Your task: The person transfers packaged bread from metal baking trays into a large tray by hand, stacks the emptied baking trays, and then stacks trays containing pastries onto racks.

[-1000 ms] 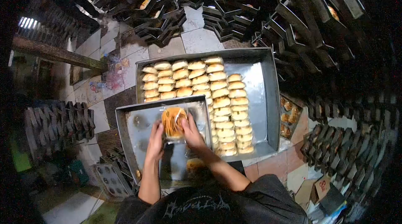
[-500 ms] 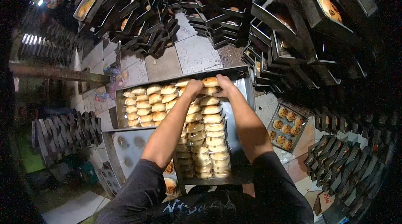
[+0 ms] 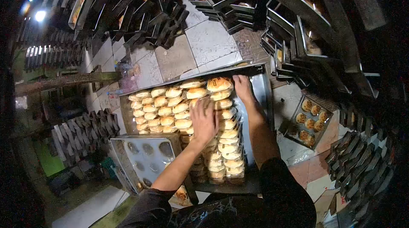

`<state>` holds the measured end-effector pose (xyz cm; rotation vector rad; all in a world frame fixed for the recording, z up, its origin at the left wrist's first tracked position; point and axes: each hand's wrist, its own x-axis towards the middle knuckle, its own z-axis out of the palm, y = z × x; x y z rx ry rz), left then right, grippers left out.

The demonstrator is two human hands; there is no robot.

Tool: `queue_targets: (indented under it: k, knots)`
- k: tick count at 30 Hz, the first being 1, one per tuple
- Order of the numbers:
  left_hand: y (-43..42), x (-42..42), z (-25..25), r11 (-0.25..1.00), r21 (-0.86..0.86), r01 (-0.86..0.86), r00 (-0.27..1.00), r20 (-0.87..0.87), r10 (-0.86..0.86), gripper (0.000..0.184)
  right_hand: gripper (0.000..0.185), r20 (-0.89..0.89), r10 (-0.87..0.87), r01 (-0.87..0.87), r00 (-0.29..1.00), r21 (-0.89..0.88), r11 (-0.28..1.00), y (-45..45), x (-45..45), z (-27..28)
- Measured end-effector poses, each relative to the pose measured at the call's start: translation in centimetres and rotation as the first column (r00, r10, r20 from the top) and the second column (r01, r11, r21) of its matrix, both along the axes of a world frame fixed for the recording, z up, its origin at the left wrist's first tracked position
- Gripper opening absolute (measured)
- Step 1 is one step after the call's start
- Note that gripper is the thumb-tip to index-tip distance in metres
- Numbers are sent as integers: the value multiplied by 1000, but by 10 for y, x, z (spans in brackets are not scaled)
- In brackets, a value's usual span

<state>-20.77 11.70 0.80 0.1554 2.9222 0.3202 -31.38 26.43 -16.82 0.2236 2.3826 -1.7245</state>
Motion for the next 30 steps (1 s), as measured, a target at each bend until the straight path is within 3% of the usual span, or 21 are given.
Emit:
queue_targets:
  k: [1, 3, 4, 5, 7, 8, 10, 11, 15, 17, 19, 21, 23, 25, 26, 27, 29, 30]
  knots:
    - [0, -5, -4, 1000, -8, 0, 1000, 6, 0, 49, 28, -46, -53, 54, 998, 32, 998, -6, 0, 3]
    - [5, -18, -12, 985, -39, 169, 985, -6, -170, 50, 29, -110, 38, -21, 993, 154, 988, -19, -1, 14]
    - [7, -25, -14, 983, -124, 135, 988, -56, -142, 51, 30, -117, -45, 63, 992, 155, 986, -26, 1, 25]
    - [3, -33, -21, 983, -162, 84, 991, -91, -99, 51, 32, -216, -18, 73, 976, 247, 966, -27, -2, 26]
    - [-1, -48, -19, 988, -157, -8, 995, -103, -8, 52, 33, -144, 12, 32, 989, 300, 954, -23, -6, 38]
    - [-4, -53, -17, 987, -159, -5, 994, -105, -12, 52, 33, -146, 8, 36, 989, 297, 954, -21, -9, 35]
    - [-12, -59, -12, 987, -128, 96, 971, -204, -121, 50, 36, -25, 38, -37, 999, 52, 998, -19, -15, 30]
    - [-15, -63, -14, 987, -133, 91, 971, -206, -117, 50, 36, -28, 43, -41, 999, 48, 998, -21, -14, 29]
    - [-9, -69, -10, 972, -206, 113, 986, -97, -135, 46, 40, 14, 69, -68, 997, -71, 995, -16, -1, 19]
    - [4, -67, 9, 988, -132, 81, 984, 171, -58, 46, 40, -294, 330, -352, 897, -25, 936, -16, -5, 13]
    - [-1, -55, 6, 987, -149, 63, 968, 249, -24, 49, 39, -211, 364, -390, 907, -96, 916, -20, -2, 52]
    - [-11, -45, -17, 931, -344, 123, 983, -88, -163, 52, 38, -108, 274, -270, 956, 50, 962, -23, -2, 79]
    - [-15, -39, -16, 941, -318, 111, 986, -83, -145, 53, 36, -80, 279, -278, 957, 20, 960, -21, -4, 64]
    - [-14, -22, 1, 969, -221, 112, 984, -110, -139, 50, 35, 45, 63, -60, 997, -70, 996, -15, 1, 59]
    - [-10, -7, 14, 993, -99, 64, 995, -73, -72, 48, 37, -40, 158, -163, 987, -253, 954, -20, 4, 39]
    - [-5, 13, 38, 998, -47, 40, 998, -47, -42, 46, 37, -42, 171, -176, 984, -248, 953, -16, 5, 34]
    - [-6, 66, 69, 996, 56, -67, 998, 17, 66, 44, 35, -7, 76, -75, 997, -246, 966, -10, -2, 33]
    - [-16, 101, 90, 990, 116, -77, 997, 22, 75, 42, 34, 86, -107, 130, 991, -344, 930, -7, 0, 56]
